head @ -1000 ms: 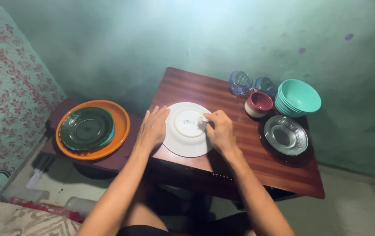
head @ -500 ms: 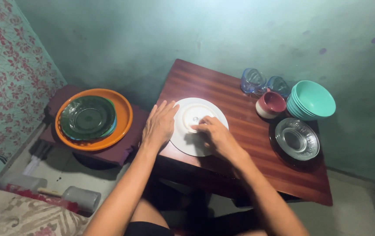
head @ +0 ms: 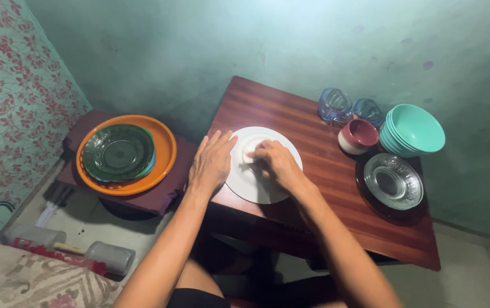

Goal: The person wipes a white plate with a white cloth on a wooden table. They rotate the plate and wipe both sides thoroughly, then flip it over and continue wiping the underside before setting it down.

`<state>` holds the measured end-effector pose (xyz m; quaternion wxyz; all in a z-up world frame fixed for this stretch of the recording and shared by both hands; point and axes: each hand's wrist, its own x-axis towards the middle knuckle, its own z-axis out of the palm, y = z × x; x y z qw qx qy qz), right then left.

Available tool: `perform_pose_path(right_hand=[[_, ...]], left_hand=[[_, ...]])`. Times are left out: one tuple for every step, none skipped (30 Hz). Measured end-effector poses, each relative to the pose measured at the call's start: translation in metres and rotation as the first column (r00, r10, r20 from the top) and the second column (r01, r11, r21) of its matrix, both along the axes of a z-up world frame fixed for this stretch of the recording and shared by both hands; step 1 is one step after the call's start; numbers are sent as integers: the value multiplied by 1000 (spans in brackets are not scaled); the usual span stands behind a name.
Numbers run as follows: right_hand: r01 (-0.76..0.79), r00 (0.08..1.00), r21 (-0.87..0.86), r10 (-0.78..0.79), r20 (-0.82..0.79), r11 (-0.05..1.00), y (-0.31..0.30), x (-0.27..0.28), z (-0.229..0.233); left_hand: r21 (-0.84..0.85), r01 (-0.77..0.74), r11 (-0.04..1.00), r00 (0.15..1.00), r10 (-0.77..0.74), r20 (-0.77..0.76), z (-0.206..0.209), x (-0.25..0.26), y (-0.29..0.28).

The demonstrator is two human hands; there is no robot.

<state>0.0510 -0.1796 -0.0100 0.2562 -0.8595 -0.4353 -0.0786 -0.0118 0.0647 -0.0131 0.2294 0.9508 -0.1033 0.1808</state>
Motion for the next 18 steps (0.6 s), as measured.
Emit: perform_pose_path(right_hand=[[0, 1000, -2, 0, -3, 1000, -7, -9, 14], [-20, 996, -43, 16, -87, 999, -14, -17, 28], [-42, 984, -82, 27, -178, 996, -22, -29, 39], [-40, 982, -82, 24, -189, 996, -25, -29, 44], [70, 990, -252, -98, -103, 965, -26, -24, 52], [188, 979, -404, -204, 4, 895, -28, -19, 61], [185, 980, -402, -201, 3, 897, -25, -10, 54], [216, 976, -357, -214, 44, 909, -21, -1, 48], [245, 970, -308, -229, 87, 919, -16, 9, 43], [242, 970, -304, -226, 89, 921, -9, 16, 36], [238, 971, -275, -222, 87, 932, -2, 22, 27], [233, 972, -245, -219, 86, 941, 6, 28, 19], [233, 972, -242, -219, 84, 942, 10, 23, 21], [183, 983, -217, -180, 31, 959, 14, 18, 23], [136, 990, -190, -142, -22, 972, 16, 12, 26], [138, 989, -189, -145, -23, 972, 11, 3, 35], [60, 994, -242, -81, -76, 968, 5, -6, 43], [-21, 991, -290, -18, -131, 957, 0, -16, 52]], left_hand=[[-2, 0, 1000, 1000, 0, -3, 1, 1, 0], [-7, 3, 1000, 1000, -3, 1, 2, 2, 0], [-12, 10, 1000, 1000, -10, -3, 1, 0, -1], [-12, 12, 1000, 1000, -12, -14, -2, -2, -1], [-12, 11, 1000, 1000, -12, -17, -1, 0, 0], [-12, 11, 1000, 1000, -11, -19, 0, 1, 1], [-9, 8, 1000, 1000, -8, -20, 2, 0, 0], [-20, 9, 1000, 1000, -10, -22, 4, -2, -1], [-29, 10, 1000, 1000, -11, -20, 8, -2, 0], [-26, 7, 1000, 1000, -7, -17, 7, -1, 0], [-19, 4, 1000, 1000, -4, -18, 6, -1, -1], [-12, 1, 1000, 1000, -1, -20, 4, -1, -1], [-9, 0, 1000, 1000, -1, -20, 4, -1, -1], [-14, -3, 1000, 1000, 3, -24, 5, -2, -1], [-19, -4, 1000, 1000, 3, -28, 5, -2, -2], [-17, -1, 1000, 1000, 1, -29, 5, -2, -2], [-11, -3, 1000, 1000, 3, -26, 6, -2, -2], [-6, -5, 1000, 1000, 5, -23, 6, -2, -1]])
